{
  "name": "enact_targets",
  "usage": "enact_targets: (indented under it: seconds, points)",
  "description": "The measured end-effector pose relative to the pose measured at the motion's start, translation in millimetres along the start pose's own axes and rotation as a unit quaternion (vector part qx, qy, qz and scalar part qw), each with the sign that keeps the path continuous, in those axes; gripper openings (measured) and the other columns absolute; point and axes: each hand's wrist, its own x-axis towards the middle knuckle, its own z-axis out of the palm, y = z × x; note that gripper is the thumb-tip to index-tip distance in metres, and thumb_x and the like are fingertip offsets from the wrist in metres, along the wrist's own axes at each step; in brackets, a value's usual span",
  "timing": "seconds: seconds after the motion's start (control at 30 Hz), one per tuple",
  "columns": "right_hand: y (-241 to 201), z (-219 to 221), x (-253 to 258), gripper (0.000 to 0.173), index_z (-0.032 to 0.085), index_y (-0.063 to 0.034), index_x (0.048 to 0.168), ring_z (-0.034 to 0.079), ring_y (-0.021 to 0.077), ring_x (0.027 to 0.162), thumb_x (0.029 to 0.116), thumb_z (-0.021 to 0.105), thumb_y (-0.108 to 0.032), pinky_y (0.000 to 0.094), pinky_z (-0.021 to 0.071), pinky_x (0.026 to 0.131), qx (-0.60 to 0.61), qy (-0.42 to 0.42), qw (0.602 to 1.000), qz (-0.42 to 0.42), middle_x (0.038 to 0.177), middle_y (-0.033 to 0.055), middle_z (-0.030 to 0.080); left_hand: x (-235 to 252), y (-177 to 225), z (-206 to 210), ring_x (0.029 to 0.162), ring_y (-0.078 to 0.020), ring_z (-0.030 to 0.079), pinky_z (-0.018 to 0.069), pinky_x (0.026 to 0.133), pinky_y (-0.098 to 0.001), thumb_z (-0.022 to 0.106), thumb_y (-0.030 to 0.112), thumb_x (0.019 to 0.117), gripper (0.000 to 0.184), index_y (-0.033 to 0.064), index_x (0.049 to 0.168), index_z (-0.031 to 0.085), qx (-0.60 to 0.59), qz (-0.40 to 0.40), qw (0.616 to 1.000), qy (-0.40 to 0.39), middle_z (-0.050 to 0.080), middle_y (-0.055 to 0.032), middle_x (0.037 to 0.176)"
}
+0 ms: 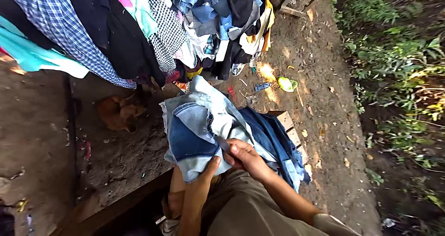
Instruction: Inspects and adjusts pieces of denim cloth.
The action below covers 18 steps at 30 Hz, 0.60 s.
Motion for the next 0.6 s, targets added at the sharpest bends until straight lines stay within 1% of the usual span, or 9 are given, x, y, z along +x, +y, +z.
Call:
enact_targets:
  seconds: [0.07, 0.13, 0.2, 0.27, 0.3, 0.33, 0.43, 0.5, 0.6]
  points:
    - [-13, -5, 5, 0.026, 0.06, -0.0193, 0.106, 0.045, -0.004, 0.05, 0.107, 0.046, -0.041, 0.0123, 0.034, 0.043, 0.094, -0.03, 0.987, 0.126, 0.072, -0.0089, 0.059, 1, 1, 1, 0.095, -0.0109, 0.073, 0.0602, 0.091, -0.0305, 0.079, 0.002, 0.0796, 0.035, -0.0019, 0.112, 0.066, 0.029, 0.002, 0.999, 0.022, 0.076, -0.0035, 0.099]
    - [-18, -7, 9, 0.026, 0.06, -0.0188, 0.106, 0.045, -0.0033, 0.05, 0.1074, 0.046, -0.04, 0.0124, 0.034, 0.044, 0.09, -0.05, 0.985, 0.138, 0.072, -0.0086, 0.059, 0, 1, 9, 0.096, -0.0082, 0.072, 0.0595, 0.092, -0.0285, 0.079, 0.0, 0.0793, 0.037, -0.0031, 0.113, 0.064, 0.044, 0.019, 0.998, 0.046, 0.075, -0.0015, 0.099]
    - [-19, -6, 6, 0.025, 0.059, -0.0152, 0.113, 0.045, -0.005, 0.055, 0.1088, 0.044, -0.035, 0.0117, 0.0346, 0.048, 0.014, -0.053, 0.995, 0.081, 0.075, -0.0105, 0.058, 0, 1, 16, 0.096, -0.0084, 0.072, 0.0597, 0.092, -0.0288, 0.081, 0.0, 0.0783, 0.036, -0.0034, 0.111, 0.066, 0.039, 0.04, 0.998, 0.038, 0.076, -0.0021, 0.099]
    - [-16, -6, 0, 0.036, 0.061, -0.0058, 0.128, 0.049, -0.005, 0.066, 0.1088, 0.045, -0.031, 0.0131, 0.0403, 0.058, -0.121, -0.042, 0.992, -0.019, 0.082, -0.0097, 0.059, -1, 0, 19, 0.096, -0.0098, 0.072, 0.0601, 0.092, -0.0299, 0.081, -0.002, 0.0777, 0.037, -0.0044, 0.111, 0.066, 0.031, 0.044, 0.998, 0.037, 0.076, -0.0041, 0.099]
    - [-14, -9, -4, 0.044, 0.06, -0.0024, 0.135, 0.051, -0.0034, 0.07, 0.1085, 0.046, -0.035, 0.0156, 0.0448, 0.063, -0.208, -0.033, 0.975, -0.068, 0.084, -0.0061, 0.061, -1, 0, 19, 0.096, -0.0099, 0.073, 0.0603, 0.092, -0.0299, 0.081, -0.003, 0.0775, 0.037, -0.0046, 0.111, 0.066, 0.026, 0.04, 0.998, 0.042, 0.076, -0.0043, 0.099]
    - [-11, -10, -7, 0.05, 0.058, -0.0031, 0.14, 0.053, -0.0008, 0.07, 0.1081, 0.046, -0.04, 0.0191, 0.0481, 0.065, -0.29, -0.02, 0.951, -0.106, 0.084, -0.002, 0.062, -2, 1, 19, 0.096, -0.0094, 0.073, 0.0603, 0.092, -0.0293, 0.079, -0.004, 0.0776, 0.037, -0.0045, 0.111, 0.066, 0.022, 0.037, 0.998, 0.047, 0.076, -0.0038, 0.099]
    - [-1, -16, -15, 0.053, 0.056, -0.0065, 0.144, 0.062, 0.0076, 0.073, 0.107, 0.048, -0.044, 0.027, 0.055, 0.068, -0.408, 0.003, 0.898, -0.168, 0.094, 0.0089, 0.07, -6, 5, 18, 0.095, -0.0075, 0.072, 0.06, 0.092, -0.0273, 0.077, -0.008, 0.077, 0.036, -0.0025, 0.111, 0.066, 0.016, 0.031, 0.998, 0.047, 0.076, -0.0014, 0.098]
    - [2, -20, -15, 0.052, 0.056, -0.0068, 0.144, 0.064, 0.0084, 0.077, 0.1069, 0.048, -0.043, 0.0259, 0.0557, 0.072, -0.426, -0.004, 0.885, -0.186, 0.099, 0.011, 0.071, -9, 9, 18, 0.094, -0.0071, 0.073, 0.06, 0.091, -0.0265, 0.075, -0.01, 0.0764, 0.035, -0.0018, 0.109, 0.067, 0.013, 0.022, 0.999, 0.04, 0.076, -0.0008, 0.097]
    - [-2, -27, -16, 0.053, 0.055, -0.0046, 0.143, 0.063, 0.0086, 0.074, 0.1072, 0.047, -0.043, 0.0247, 0.0551, 0.071, -0.435, -0.035, 0.879, -0.19, 0.092, 0.0108, 0.069, -17, 29, 28, 0.092, -0.0013, 0.071, 0.0569, 0.091, -0.0211, 0.074, -0.015, 0.0736, 0.035, -0.0054, 0.106, 0.064, 0.051, -0.002, 0.997, 0.062, 0.075, 0.0013, 0.092]
